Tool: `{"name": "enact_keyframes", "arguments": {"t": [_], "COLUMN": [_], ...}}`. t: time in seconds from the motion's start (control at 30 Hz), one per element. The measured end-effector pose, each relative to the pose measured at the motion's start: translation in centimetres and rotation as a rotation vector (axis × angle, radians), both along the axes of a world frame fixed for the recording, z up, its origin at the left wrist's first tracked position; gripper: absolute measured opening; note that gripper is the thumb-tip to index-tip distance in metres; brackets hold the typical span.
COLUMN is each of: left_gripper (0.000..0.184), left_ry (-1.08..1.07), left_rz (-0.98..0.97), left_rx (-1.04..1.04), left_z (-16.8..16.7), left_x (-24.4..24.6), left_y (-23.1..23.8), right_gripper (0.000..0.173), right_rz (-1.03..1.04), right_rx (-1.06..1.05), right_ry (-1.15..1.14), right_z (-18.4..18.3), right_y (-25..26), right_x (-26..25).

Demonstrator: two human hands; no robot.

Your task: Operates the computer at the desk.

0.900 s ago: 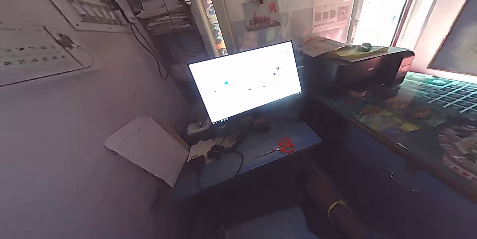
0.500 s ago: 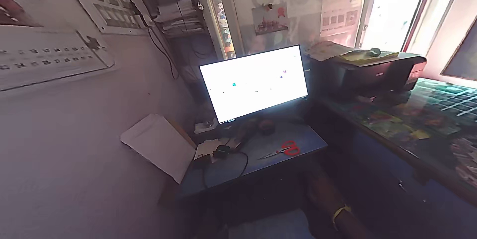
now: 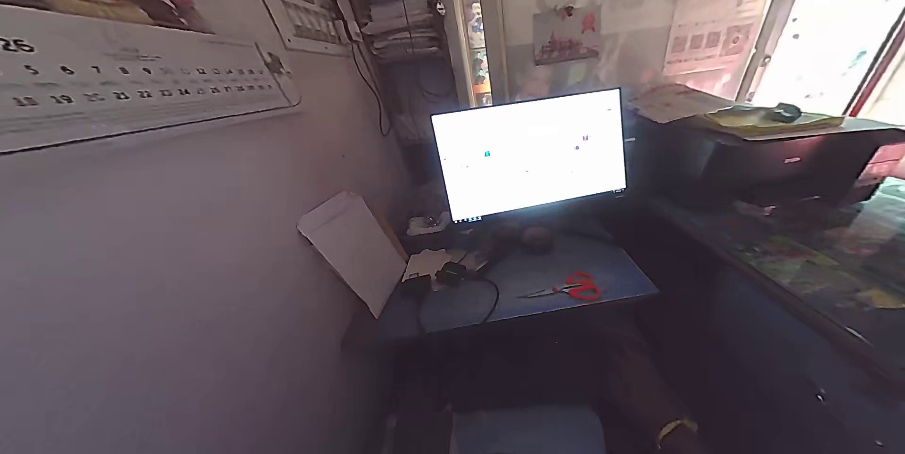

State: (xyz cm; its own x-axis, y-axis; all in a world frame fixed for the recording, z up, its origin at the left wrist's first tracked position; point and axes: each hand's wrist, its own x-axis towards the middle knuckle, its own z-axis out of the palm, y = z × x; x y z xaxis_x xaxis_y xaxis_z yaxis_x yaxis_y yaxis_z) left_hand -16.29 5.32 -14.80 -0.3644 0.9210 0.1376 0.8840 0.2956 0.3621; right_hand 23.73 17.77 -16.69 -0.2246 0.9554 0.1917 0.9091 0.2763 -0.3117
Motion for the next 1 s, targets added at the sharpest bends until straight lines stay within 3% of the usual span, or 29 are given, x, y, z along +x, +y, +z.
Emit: {"name": "enact_keyframes", "arguments": {"t": [0.3, 0.87, 0.93, 1.0], "left_gripper": [0.059, 0.058, 0.056, 0.05], "left_ry": [0.078, 0.074, 0.084, 0.055], "left_rz": [-0.061, -0.11, -0.09, -0.033], "left_rx": [0.059, 0.081, 0.032, -0.082], "left_z": [-3.4, -4.1, -2.5, 2.1], "left_x": [-1.2, -1.7, -1.0, 1.1], "left_y": [0.8, 0.7, 0.7, 0.5], "right_gripper": [0.051, 0.048, 0.049, 0.053], "right_rz": [-0.01, -0.003, -0.026, -0.082], "right_rx": [0.038, 0.081, 0.03, -0.063], "right_ry": [-0.027, -0.007, -0.009, -0.06], "right_z": [0.1, -0.7, -0.3, 0.8], "right_y": [-0.3, -0.4, -0.6, -0.7], "right_x": [0.1, 0.2, 0.2, 0.0]}}
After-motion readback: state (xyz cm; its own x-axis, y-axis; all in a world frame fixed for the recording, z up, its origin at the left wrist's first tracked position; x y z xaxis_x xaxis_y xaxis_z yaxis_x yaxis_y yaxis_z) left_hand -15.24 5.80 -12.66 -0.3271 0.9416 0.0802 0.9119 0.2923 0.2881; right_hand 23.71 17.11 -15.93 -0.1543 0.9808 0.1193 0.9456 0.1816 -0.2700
